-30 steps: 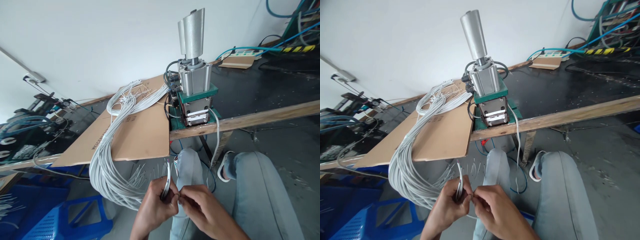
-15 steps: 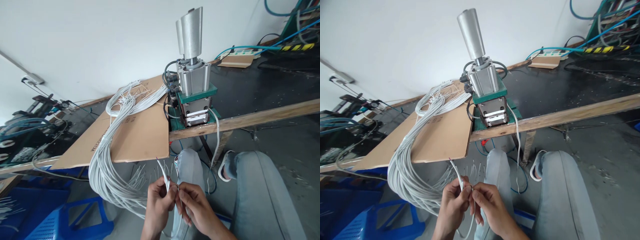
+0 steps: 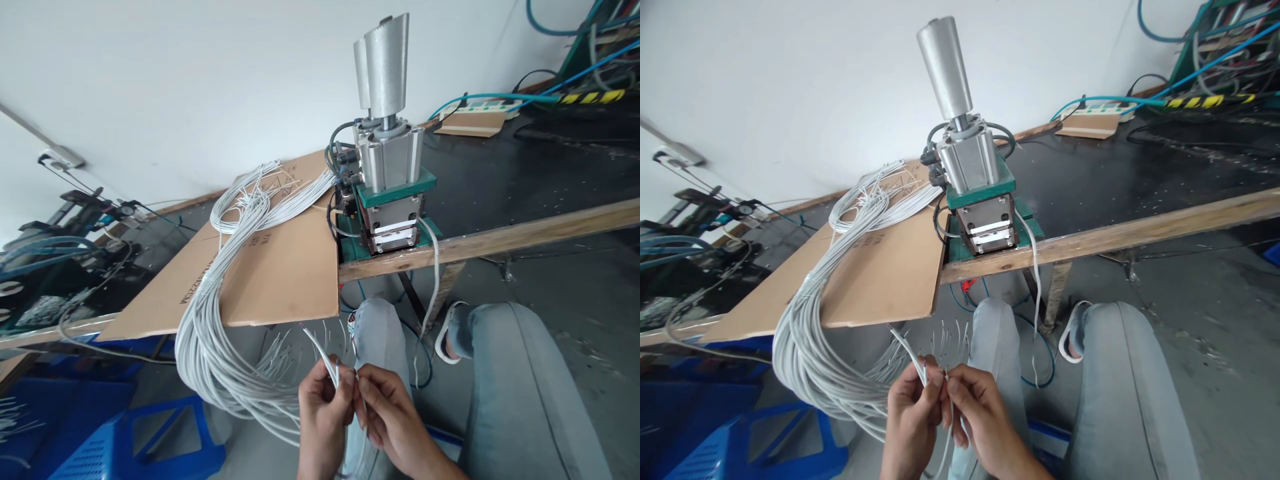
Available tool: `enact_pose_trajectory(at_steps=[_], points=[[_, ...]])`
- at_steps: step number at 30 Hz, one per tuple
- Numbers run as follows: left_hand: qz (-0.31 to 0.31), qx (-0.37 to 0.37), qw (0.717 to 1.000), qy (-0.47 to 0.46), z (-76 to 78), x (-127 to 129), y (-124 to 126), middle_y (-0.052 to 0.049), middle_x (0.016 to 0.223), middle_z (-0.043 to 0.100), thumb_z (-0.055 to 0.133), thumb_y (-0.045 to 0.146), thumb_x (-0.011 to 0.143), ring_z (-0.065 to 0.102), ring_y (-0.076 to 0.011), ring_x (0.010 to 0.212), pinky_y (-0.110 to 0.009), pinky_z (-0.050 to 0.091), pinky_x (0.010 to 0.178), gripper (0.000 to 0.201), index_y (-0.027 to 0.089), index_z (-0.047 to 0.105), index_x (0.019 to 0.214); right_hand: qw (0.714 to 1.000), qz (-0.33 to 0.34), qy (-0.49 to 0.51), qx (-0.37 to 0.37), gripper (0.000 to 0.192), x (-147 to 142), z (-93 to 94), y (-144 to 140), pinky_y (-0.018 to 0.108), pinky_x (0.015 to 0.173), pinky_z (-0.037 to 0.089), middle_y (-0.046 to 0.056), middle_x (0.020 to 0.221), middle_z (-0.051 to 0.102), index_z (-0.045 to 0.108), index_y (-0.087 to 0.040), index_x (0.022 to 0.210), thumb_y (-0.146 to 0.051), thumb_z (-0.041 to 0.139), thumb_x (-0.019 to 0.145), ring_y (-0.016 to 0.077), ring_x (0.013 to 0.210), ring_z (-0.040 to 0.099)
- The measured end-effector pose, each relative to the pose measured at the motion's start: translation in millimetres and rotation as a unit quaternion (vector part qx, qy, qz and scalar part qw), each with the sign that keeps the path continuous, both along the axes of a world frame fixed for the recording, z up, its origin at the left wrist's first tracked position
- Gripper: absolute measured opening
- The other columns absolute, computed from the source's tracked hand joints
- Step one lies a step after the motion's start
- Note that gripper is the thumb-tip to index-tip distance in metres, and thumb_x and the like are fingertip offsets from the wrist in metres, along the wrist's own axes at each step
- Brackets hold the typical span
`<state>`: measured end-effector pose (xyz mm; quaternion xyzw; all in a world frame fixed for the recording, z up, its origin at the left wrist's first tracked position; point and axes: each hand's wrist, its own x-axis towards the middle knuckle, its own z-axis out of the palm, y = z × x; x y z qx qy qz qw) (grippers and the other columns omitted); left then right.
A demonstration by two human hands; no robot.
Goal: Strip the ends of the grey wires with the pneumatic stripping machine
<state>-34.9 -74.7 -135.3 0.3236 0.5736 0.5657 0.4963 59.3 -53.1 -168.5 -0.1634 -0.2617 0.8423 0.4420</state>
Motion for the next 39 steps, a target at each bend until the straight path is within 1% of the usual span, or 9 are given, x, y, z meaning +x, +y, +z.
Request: enact_pose_trajectory(at_steps=[5, 13, 19, 21, 25, 29, 33, 36, 39], points=[[-0.017, 0.006, 1.0, 0.013, -2.2, -10, 0, 0.007, 0.04, 0.051, 0.079, 0.059, 0.073, 0.051, -0.0113, 0.035, -0.021, 0.039, 0.038, 0.044, 0.021, 0.057, 0.069, 1.0, 0.011, -0.004, 0.026, 0.04, 2, 0.2, 0, 0.012, 0.031, 0.025, -0.006, 0.053, 0.052, 0.06, -0.015, 0.073, -0.05, 0.068, 0.091, 0.0007, 0.033, 0.034], [-0.033, 0.012, 0.999, 0.03, -6.1, -13, 0, 0.008, 0.038, 0.051, 0.076, 0.058, 0.076, 0.049, -0.0104, 0.033, -0.019, 0.034, 0.037, 0.042, 0.021, 0.056, 0.073, 0.999, 0.02, -0.01, 0.042, 0.04, 3, -3.0, 0, 0.013, 0.032, 0.027, -0.005, 0.054, 0.054, 0.06, -0.015, 0.075, -0.051, 0.066, 0.092, 0.0014, 0.034, 0.035], [-0.041, 0.015, 0.998, 0.053, 0.8, -18, 4, 0.004, 0.046, 0.057, 0.079, 0.052, 0.075, 0.058, -0.0139, 0.043, -0.022, 0.044, 0.044, 0.038, 0.02, 0.059, 0.071, 0.997, 0.04, -0.037, 0.052, 0.043, 8, -1.9, 4, 0.014, 0.032, 0.024, -0.005, 0.054, 0.054, 0.059, -0.015, 0.073, -0.053, 0.065, 0.092, 0.0014, 0.035, 0.034], [-0.044, 0.014, 0.997, 0.058, 4.7, -19, 5, 0.004, 0.046, 0.057, 0.08, 0.049, 0.075, 0.059, -0.0145, 0.045, -0.022, 0.044, 0.045, 0.035, 0.02, 0.06, 0.071, 0.997, 0.042, -0.037, 0.049, 0.042, 8, -2.7, 4, 0.014, 0.032, 0.023, -0.005, 0.054, 0.054, 0.059, -0.015, 0.074, -0.053, 0.065, 0.092, 0.0012, 0.034, 0.033], [-0.046, 0.011, 0.997, 0.058, 8.1, -15, 5, 0.007, 0.042, 0.053, 0.078, 0.051, 0.077, 0.053, -0.0122, 0.036, -0.021, 0.04, 0.039, 0.036, 0.021, 0.058, 0.071, 0.999, 0.032, -0.031, 0.03, 0.042, 5, -3.2, 3, 0.014, 0.032, 0.024, -0.006, 0.052, 0.053, 0.06, -0.015, 0.075, -0.054, 0.067, 0.09, 0.0014, 0.034, 0.032], [-0.029, 0.002, 0.998, 0.053, 4.4, -7, 3, 0.008, 0.041, 0.051, 0.072, 0.053, 0.083, 0.048, -0.0102, 0.032, -0.022, 0.041, 0.039, 0.037, 0.022, 0.055, 0.072, 1.0, 0.016, 0.001, 0.001, 0.041, 2, 0.0, 1, 0.013, 0.033, 0.026, -0.007, 0.052, 0.052, 0.062, -0.015, 0.076, -0.053, 0.071, 0.088, 0.0008, 0.034, 0.031], [-0.019, -0.004, 0.999, 0.044, 0.1, -3, 1, 0.008, 0.04, 0.051, 0.069, 0.055, 0.085, 0.053, -0.0124, 0.037, -0.022, 0.043, 0.042, 0.037, 0.022, 0.056, 0.075, 1.0, 0.009, -0.005, -0.011, 0.042, 2, 2.5, 2, 0.013, 0.032, 0.024, -0.007, 0.051, 0.051, 0.06, -0.016, 0.074, -0.054, 0.072, 0.086, 0.0007, 0.033, 0.03], [-0.05, -0.012, 0.999, 0.008, 1.7, -3, 2, 0.009, 0.041, 0.052, 0.068, 0.057, 0.085, 0.049, -0.0113, 0.031, -0.021, 0.039, 0.037, 0.036, 0.023, 0.055, 0.08, 1.0, 0.013, -0.025, 0.006, 0.042, 4, 1.2, 5, 0.014, 0.031, 0.024, -0.007, 0.052, 0.051, 0.059, -0.016, 0.074, -0.054, 0.069, 0.088, 0.0012, 0.033, 0.031], [-0.086, -0.023, 0.996, -0.001, 9.5, -6, 6, 0.008, 0.04, 0.054, 0.066, 0.057, 0.086, 0.043, -0.0089, 0.027, -0.018, 0.03, 0.034, 0.038, 0.022, 0.053, 0.079, 0.997, 0.025, -0.061, 0.037, 0.043, 8, -0.1, 9, 0.015, 0.032, 0.025, -0.006, 0.053, 0.052, 0.059, -0.016, 0.074, -0.054, 0.066, 0.091, 0.0021, 0.034, 0.034]])
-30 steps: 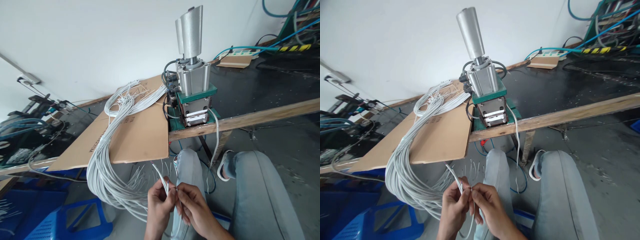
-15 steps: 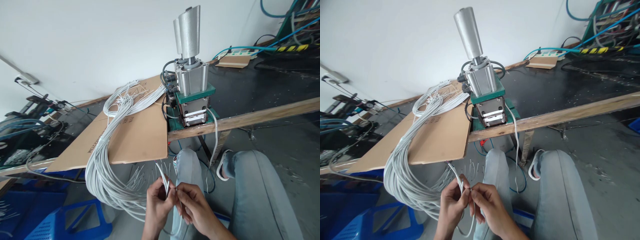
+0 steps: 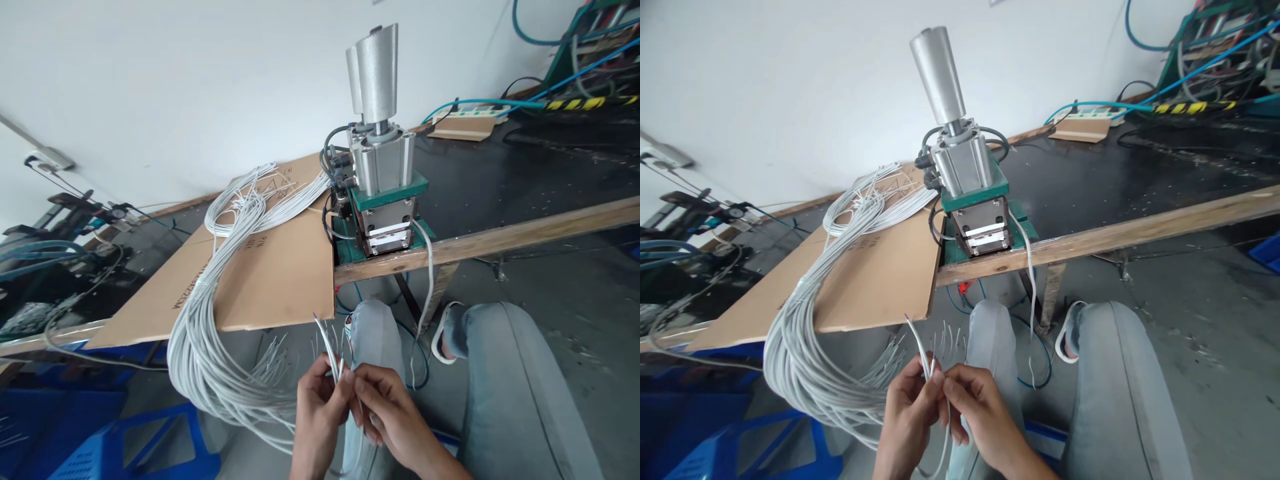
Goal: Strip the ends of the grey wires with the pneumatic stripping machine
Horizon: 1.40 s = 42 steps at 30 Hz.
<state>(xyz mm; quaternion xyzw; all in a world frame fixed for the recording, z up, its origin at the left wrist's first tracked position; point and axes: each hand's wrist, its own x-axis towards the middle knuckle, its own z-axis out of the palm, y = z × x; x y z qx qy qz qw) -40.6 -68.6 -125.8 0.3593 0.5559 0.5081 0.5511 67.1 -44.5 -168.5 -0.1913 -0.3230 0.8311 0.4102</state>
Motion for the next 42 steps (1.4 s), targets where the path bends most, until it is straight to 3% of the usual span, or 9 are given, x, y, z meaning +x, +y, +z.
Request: enact_pose_trajectory(at_steps=[9, 14, 24, 26, 27, 30, 32, 36, 42], points=[[-0.023, 0.007, 0.993, 0.112, 20.4, -1, 9, 0.005, 0.047, 0.055, 0.072, 0.044, 0.085, 0.05, -0.01, 0.044, -0.019, 0.034, 0.045, 0.034, 0.019, 0.056, 0.07, 0.978, -0.011, -0.167, 0.125, 0.047, 19, 10.3, 7, 0.018, 0.042, 0.031, -0.005, 0.054, 0.048, 0.056, -0.016, 0.07, -0.055, 0.056, 0.097, 0.0051, 0.043, 0.041], [0.022, 0.003, 0.99, 0.14, 23.2, 10, 5, 0.009, 0.046, 0.042, 0.062, 0.058, 0.089, 0.027, -0.0071, 0.043, -0.019, 0.018, 0.042, 0.04, 0.018, 0.062, 0.087, 0.995, 0.005, -0.071, 0.069, 0.045, 25, 5.3, 10, 0.017, 0.036, 0.031, -0.004, 0.057, 0.054, 0.058, -0.016, 0.077, -0.058, 0.058, 0.094, 0.0047, 0.037, 0.041], [-0.026, 0.009, 0.991, 0.134, 29.0, 8, 12, 0.005, 0.049, 0.052, 0.067, 0.045, 0.085, 0.047, -0.0117, 0.046, -0.022, 0.031, 0.047, 0.033, 0.019, 0.056, 0.068, 0.987, 0.014, -0.111, 0.118, 0.045, 27, 4.8, 10, 0.018, 0.035, 0.035, -0.004, 0.056, 0.055, 0.058, -0.017, 0.076, -0.056, 0.052, 0.097, 0.0062, 0.037, 0.044], [0.031, 0.008, 0.983, 0.181, 30.9, 9, 11, 0.006, 0.052, 0.048, 0.068, 0.04, 0.082, 0.042, -0.0112, 0.049, -0.023, 0.032, 0.051, 0.03, 0.019, 0.055, 0.064, 0.94, -0.073, -0.214, 0.254, 0.034, 36, 6.9, 9, 0.02, 0.044, 0.045, -0.001, 0.063, 0.062, 0.063, -0.016, 0.091, -0.043, 0.047, 0.103, 0.0101, 0.047, 0.057], [0.061, 0.006, 0.977, 0.206, 31.8, 10, 11, 0.006, 0.052, 0.045, 0.069, 0.037, 0.08, 0.038, -0.0107, 0.05, -0.022, 0.031, 0.051, 0.029, 0.019, 0.056, 0.062, 0.881, -0.149, -0.266, 0.361, 0.027, 40, 8.1, 8, 0.022, 0.051, 0.05, 0.001, 0.07, 0.067, 0.065, -0.016, 0.101, -0.034, 0.045, 0.105, 0.0121, 0.055, 0.063], [0.102, -0.005, 0.968, 0.229, 33.0, 12, 13, 0.008, 0.053, 0.037, 0.071, 0.035, 0.074, 0.029, -0.0101, 0.052, -0.022, 0.028, 0.051, 0.026, 0.019, 0.057, 0.06, 0.605, -0.302, -0.349, 0.649, 0.024, 52, 13.8, 8, 0.025, 0.062, 0.051, 0.004, 0.085, 0.073, 0.066, -0.017, 0.113, -0.012, 0.046, 0.101, 0.014, 0.067, 0.067], [0.106, -0.01, 0.972, 0.209, 32.2, 12, 15, 0.008, 0.054, 0.037, 0.072, 0.037, 0.073, 0.028, -0.0101, 0.053, -0.022, 0.029, 0.05, 0.028, 0.018, 0.057, 0.06, 0.511, -0.276, -0.373, 0.724, 0.027, 55, 19.7, 12, 0.026, 0.057, 0.049, 0.003, 0.081, 0.072, 0.069, -0.016, 0.105, -0.009, 0.043, 0.101, 0.014, 0.063, 0.064], [0.13, 0.0, 0.972, 0.194, 29.2, 11, 14, 0.01, 0.053, 0.029, 0.074, 0.05, 0.076, 0.023, -0.0097, 0.049, -0.021, 0.023, 0.044, 0.033, 0.018, 0.067, 0.074, 0.517, -0.251, -0.357, 0.737, 0.037, 58, 29.7, 28, 0.029, 0.056, 0.05, 0.007, 0.077, 0.07, 0.071, -0.009, 0.1, -0.008, 0.033, 0.103, 0.0166, 0.068, 0.066], [0.187, 0.075, 0.929, 0.309, 26.4, 14, 5, 0.006, 0.059, 0.047, 0.068, 0.065, 0.079, 0.038, -0.0112, 0.049, -0.023, 0.038, 0.052, 0.049, 0.019, 0.072, 0.094, 0.527, -0.389, -0.327, 0.681, 0.024, 68, 34.7, 73, 0.028, 0.068, 0.06, 0.011, 0.09, 0.076, 0.068, -0.008, 0.116, -0.005, 0.054, 0.096, 0.0181, 0.082, 0.073]])
